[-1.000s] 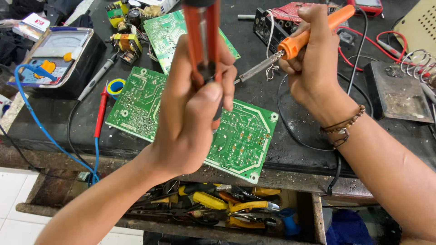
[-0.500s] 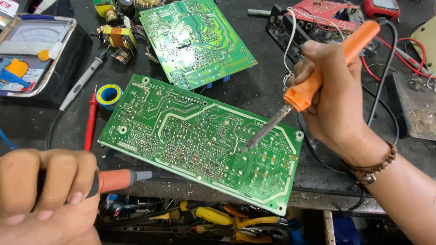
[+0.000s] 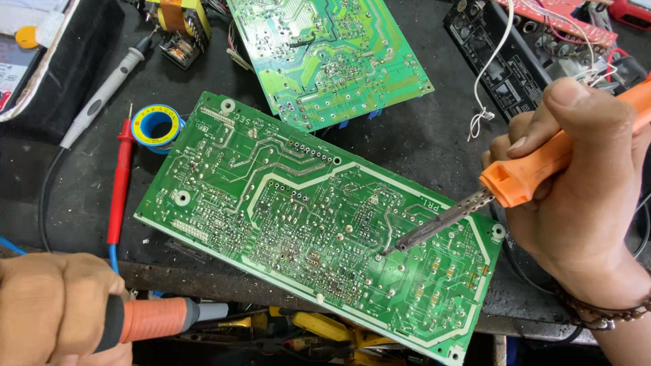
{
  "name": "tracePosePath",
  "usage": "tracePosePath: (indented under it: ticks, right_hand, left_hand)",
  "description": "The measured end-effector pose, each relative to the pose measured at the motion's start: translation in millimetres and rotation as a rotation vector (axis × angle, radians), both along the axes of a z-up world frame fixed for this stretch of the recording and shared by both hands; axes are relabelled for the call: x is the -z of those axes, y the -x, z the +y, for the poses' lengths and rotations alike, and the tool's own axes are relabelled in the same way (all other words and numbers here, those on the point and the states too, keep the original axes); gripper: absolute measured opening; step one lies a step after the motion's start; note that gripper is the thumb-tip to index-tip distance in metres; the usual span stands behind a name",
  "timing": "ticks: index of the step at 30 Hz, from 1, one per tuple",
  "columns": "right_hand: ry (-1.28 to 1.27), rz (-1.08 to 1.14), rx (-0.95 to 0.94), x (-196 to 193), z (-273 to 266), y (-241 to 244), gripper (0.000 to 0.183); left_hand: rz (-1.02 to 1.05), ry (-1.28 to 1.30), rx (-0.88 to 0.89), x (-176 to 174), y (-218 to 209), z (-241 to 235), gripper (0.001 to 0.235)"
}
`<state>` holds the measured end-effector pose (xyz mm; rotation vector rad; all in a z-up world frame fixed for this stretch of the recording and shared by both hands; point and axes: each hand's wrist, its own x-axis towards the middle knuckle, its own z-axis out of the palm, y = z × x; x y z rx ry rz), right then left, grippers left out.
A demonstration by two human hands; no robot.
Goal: The person uses a soldering iron and solder wire to work on a green circuit board. They apply solder to various points on the board while holding the iron in one hand and the solder in the other. The person also uses a hot air gun to heat the board at different times.
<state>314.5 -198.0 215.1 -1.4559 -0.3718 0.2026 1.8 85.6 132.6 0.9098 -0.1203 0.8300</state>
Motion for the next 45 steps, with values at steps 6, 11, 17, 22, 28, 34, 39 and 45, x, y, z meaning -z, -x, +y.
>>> tracePosePath:
  ticks: [6,11,17,22,28,34,39,45]
  right_hand:
    - [0.049,-0.024,-0.017,-1.6,3.5,1.5,0.052]
    - [0.001,-0.031,0.056,3.3,3.2,1.5,0.049]
    - [0.133,-0.094,0.082,2.4,4.8,4.4,0.057]
    - [0.176,-0.111,0.071,3.7,5.7,2.6,0.066]
    - [0.192,-0.097,0.102,0.9,9.9,3.0,0.074]
    - [0.155,-0.116,-0.018,1.6,11.3,-0.4,0.069]
    - [0.301,-0.078,-0.189,-2.2,14.2,0.5,0.072]
    - [0.23,-0.107,-0.152,-8.6,9.6,3.3,0.075]
  left_hand:
    - [-0.442,0.383,0.238,55.1,11.3,1.1,0.025]
    - [-0.132,0.248,0.35,28.6,12.2,10.8,0.018]
    - [0.338,0.259,1.022,85.1,29.2,103.2,0.016]
    - [-0.164,0.214,0.449,10.4,0.0,9.4,0.021]
    - [-0.203,0.232,0.383,4.4,-3.8,-3.3,0.002]
    - [-0.161,0.216,0.328,12.7,7.6,-3.1,0.012]
    - [-0.019,0.086,0.019,3.9,3.5,-22.2,0.024]
    - [0.028,0.155,0.159,-46.5,-23.3,-37.7,0.014]
